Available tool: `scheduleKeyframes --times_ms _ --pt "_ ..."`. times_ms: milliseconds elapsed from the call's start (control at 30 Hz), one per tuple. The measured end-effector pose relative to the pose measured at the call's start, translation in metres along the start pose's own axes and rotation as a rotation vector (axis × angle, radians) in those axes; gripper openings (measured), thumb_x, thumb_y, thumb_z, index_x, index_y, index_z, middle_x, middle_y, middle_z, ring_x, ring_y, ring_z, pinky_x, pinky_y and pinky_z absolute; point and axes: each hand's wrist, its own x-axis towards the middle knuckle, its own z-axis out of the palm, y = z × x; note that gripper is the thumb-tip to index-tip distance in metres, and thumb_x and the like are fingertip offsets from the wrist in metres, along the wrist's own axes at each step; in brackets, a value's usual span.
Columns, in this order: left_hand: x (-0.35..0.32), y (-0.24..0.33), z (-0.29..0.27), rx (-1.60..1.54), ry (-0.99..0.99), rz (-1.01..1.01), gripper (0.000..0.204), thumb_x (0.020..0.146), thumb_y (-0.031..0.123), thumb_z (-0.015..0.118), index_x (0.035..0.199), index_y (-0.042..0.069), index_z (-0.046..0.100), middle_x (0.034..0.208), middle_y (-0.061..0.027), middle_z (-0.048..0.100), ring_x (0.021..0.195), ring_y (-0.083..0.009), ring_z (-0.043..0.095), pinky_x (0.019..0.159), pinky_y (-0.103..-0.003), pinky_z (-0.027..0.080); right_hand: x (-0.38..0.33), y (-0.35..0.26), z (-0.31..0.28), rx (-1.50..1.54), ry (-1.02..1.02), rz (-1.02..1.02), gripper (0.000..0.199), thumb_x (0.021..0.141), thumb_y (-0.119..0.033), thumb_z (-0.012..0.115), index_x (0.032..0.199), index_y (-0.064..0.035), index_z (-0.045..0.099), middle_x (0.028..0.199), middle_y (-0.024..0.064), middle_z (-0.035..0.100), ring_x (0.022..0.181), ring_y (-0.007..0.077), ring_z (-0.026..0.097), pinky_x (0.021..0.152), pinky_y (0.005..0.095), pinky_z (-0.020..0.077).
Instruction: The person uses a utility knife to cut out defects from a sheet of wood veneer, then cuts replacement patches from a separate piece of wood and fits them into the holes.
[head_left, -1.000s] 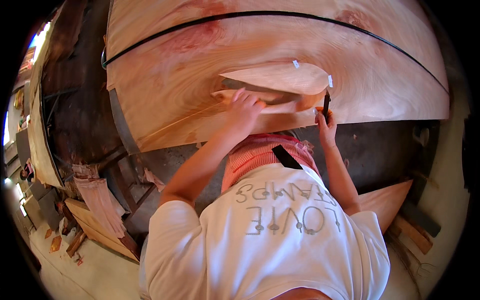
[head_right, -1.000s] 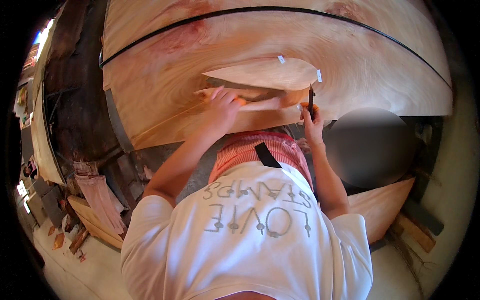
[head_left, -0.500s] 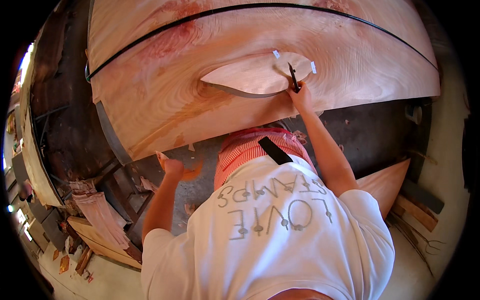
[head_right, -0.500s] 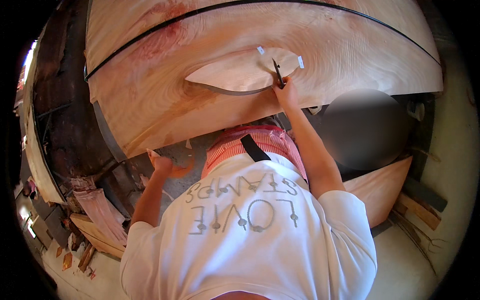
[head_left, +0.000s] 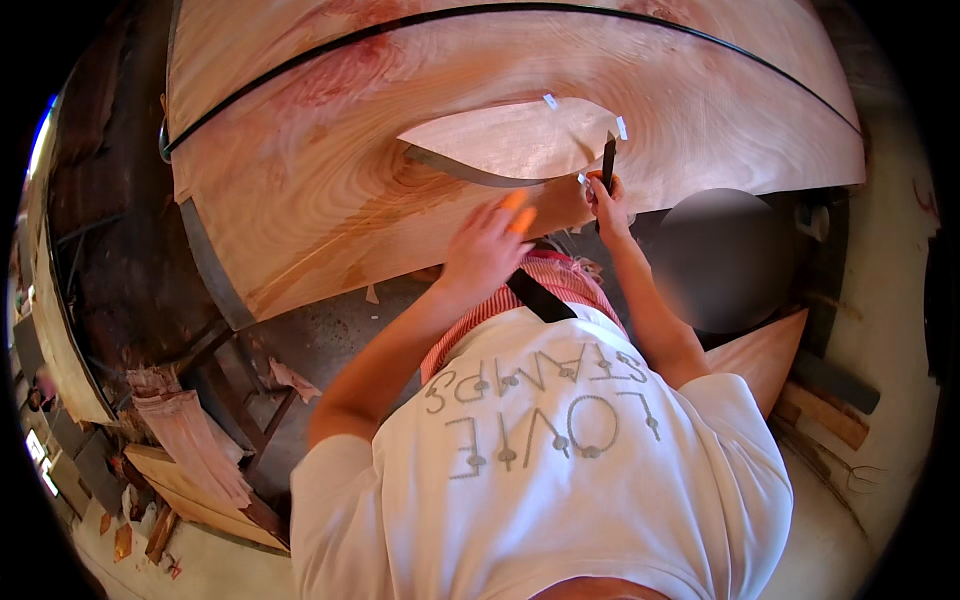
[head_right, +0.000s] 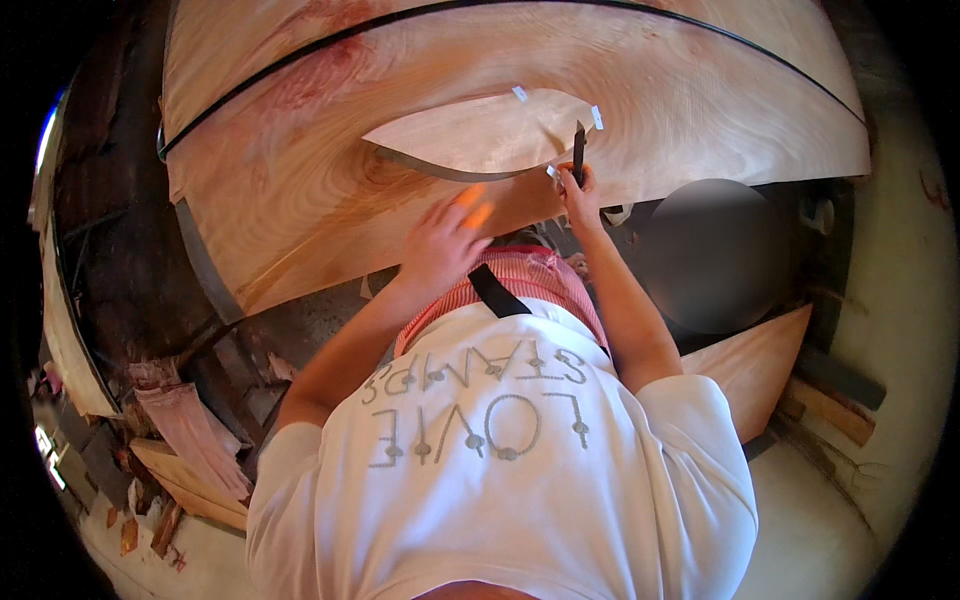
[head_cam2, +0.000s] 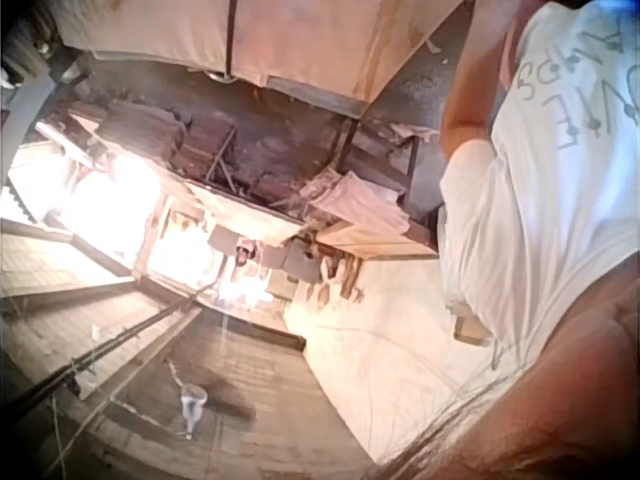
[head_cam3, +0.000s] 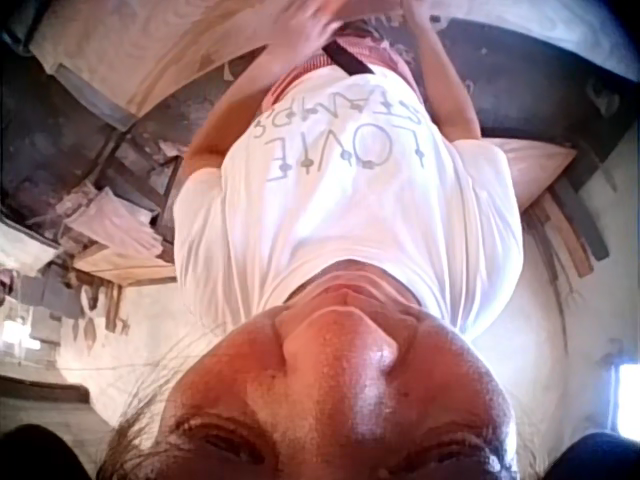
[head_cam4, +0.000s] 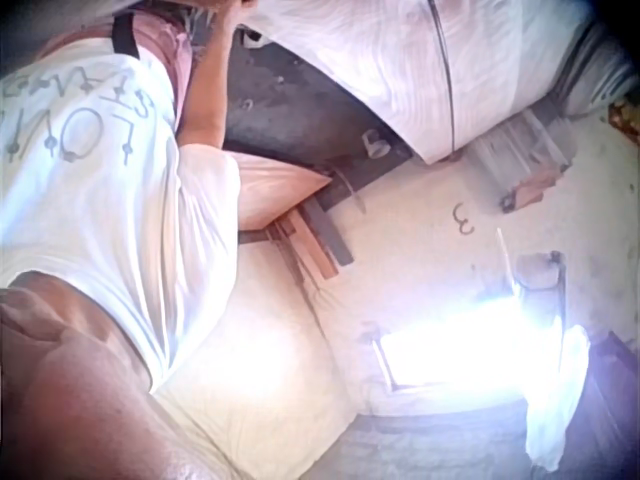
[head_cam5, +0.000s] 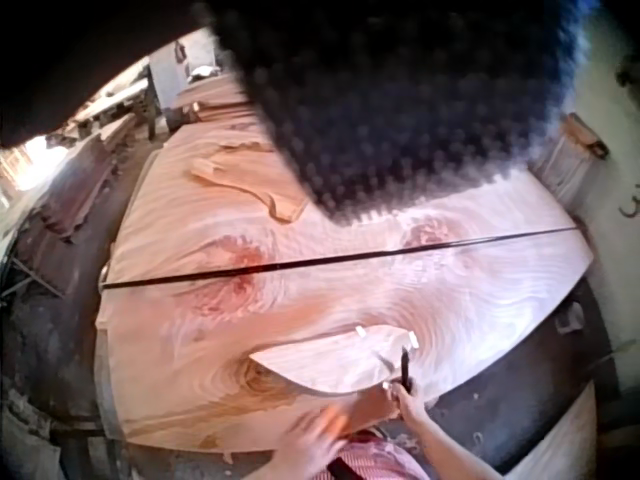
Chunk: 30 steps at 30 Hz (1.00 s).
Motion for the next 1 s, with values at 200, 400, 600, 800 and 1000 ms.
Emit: scheduleKeyframes --times_ms 200,400,600,800,1000 --pt "0.072 0.013 0.051 0.182 -0.088 0.028 0.056 0.068 0.030 0.066 0.114 0.004 0.049 0.121 -0.0142 0.044 0.115 -0.0269 0.039 0.101 -0.038 0.025 -0.004 0.002 -0.008 0.038 0.153 -0.042 0.012 0.083 -0.017 0.054 0.088 -0.0058 0.055 0.061 -0.0027 0.046 0.050 0.0031 0.040 0.042 0.0172 0.0267" --pt "0.066 -0.012 0.081 0.342 -0.510 -0.109 0.053 0.068 0.035 0.065 0.109 0.004 0.052 0.109 -0.0106 0.053 0.108 -0.0229 0.046 0.091 -0.036 0.034 -0.011 0.004 -0.022 0.033 0.211 -0.045 0.014 0.083 -0.017 0.055 0.091 -0.0057 0.057 0.061 -0.0029 0.046 0.049 0.0023 0.039 0.041 0.0162 0.0253" --pt "0.085 -0.029 0.066 0.061 -0.094 0.095 0.044 0.070 0.030 0.063 0.106 0.006 0.054 0.110 -0.0097 0.050 0.096 -0.0242 0.051 0.079 -0.038 0.041 -0.016 -0.012 -0.025 0.091 0.228 -0.066 0.016 0.083 -0.017 0.054 0.093 -0.0048 0.058 0.062 -0.0026 0.047 0.052 0.0029 0.040 0.045 0.0169 0.0266" --pt "0.197 -0.047 0.049 0.266 0.078 0.254 0.055 0.072 0.041 0.060 0.113 0.006 0.050 0.123 -0.0120 0.042 0.114 -0.0252 0.039 0.098 -0.045 0.023 -0.013 -0.009 -0.031 0.125 0.210 -0.058 0.016 0.083 -0.016 0.054 0.094 -0.0043 0.057 0.063 -0.0022 0.049 0.053 0.0033 0.042 0.045 0.0175 0.0274" --pt "0.200 -0.054 0.069 0.490 -0.721 0.075 0.064 0.069 0.052 0.060 0.113 0.006 0.051 0.112 -0.0111 0.052 0.114 -0.0230 0.041 0.101 -0.049 0.016 -0.012 -0.007 -0.037 0.100 0.196 -0.070 0.015 0.083 -0.014 0.053 0.093 -0.0028 0.056 0.064 -0.0016 0.050 0.055 0.0040 0.044 0.048 0.0186 0.0313"
